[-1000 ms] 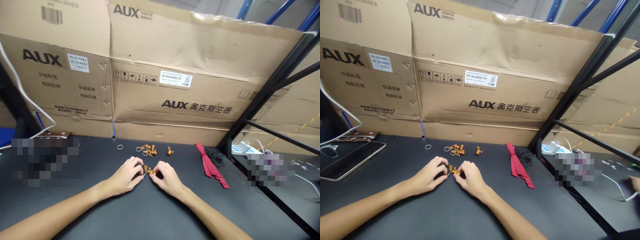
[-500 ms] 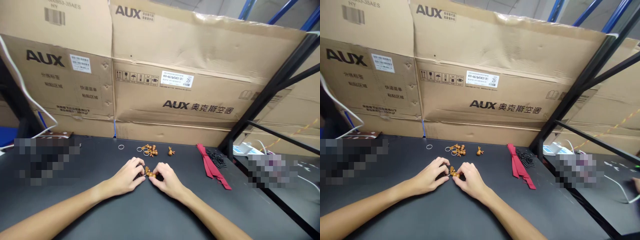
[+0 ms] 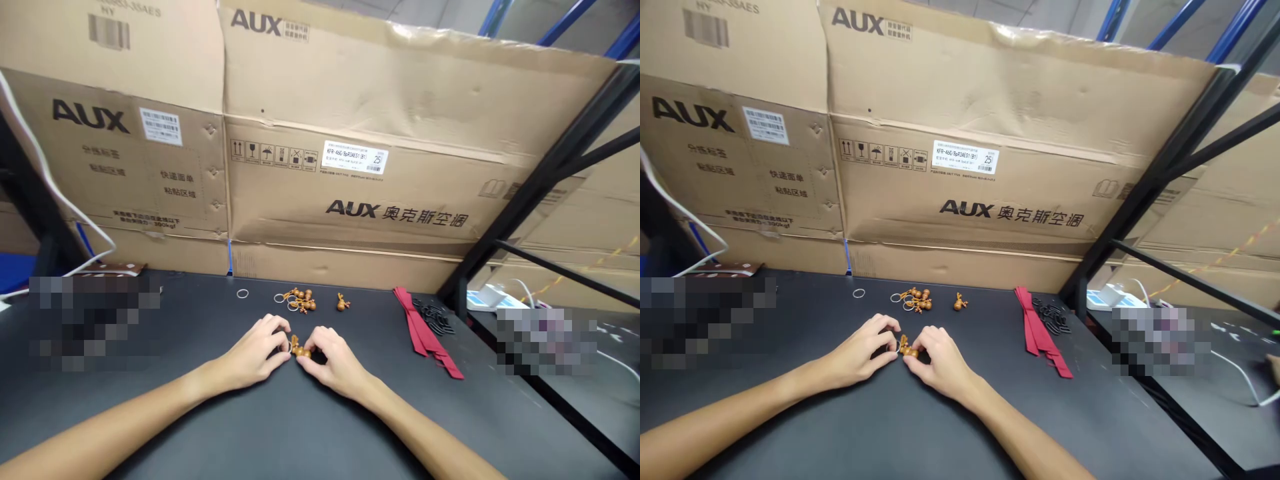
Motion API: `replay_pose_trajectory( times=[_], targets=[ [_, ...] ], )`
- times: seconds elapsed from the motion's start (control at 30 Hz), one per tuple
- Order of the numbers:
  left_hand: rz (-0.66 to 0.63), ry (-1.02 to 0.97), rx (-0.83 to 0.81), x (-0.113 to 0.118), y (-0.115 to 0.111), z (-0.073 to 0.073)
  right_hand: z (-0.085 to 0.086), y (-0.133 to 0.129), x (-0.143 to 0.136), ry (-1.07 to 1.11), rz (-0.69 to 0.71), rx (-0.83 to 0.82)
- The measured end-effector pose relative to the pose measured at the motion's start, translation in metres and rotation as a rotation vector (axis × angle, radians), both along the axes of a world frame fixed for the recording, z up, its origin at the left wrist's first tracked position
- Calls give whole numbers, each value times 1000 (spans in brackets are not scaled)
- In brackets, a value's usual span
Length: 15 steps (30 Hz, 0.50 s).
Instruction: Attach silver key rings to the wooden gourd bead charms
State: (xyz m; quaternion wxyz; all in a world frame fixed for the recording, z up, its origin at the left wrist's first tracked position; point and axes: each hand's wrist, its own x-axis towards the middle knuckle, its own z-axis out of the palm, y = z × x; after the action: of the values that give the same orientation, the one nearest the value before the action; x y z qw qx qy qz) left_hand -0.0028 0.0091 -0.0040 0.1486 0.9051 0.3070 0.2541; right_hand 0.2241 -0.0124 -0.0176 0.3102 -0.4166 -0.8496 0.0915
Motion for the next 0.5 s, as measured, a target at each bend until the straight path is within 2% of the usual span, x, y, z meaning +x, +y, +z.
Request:
replay_pose_trajectory(
  times=[0.2, 0.27, 0.43, 0.5],
  targets=[
    [-30, -26, 0, 0, 3, -1, 2, 4, 1, -12, -164, 9],
    [-26, -20, -2, 0, 3, -1, 2, 3, 1, -6, -147, 7],
    [-2, -6, 17, 0, 1, -2, 2, -2, -1, 9, 28, -12],
    [-11, -8, 17, -1, 1, -1, 3, -2, -2, -1, -1, -3]
  ],
)
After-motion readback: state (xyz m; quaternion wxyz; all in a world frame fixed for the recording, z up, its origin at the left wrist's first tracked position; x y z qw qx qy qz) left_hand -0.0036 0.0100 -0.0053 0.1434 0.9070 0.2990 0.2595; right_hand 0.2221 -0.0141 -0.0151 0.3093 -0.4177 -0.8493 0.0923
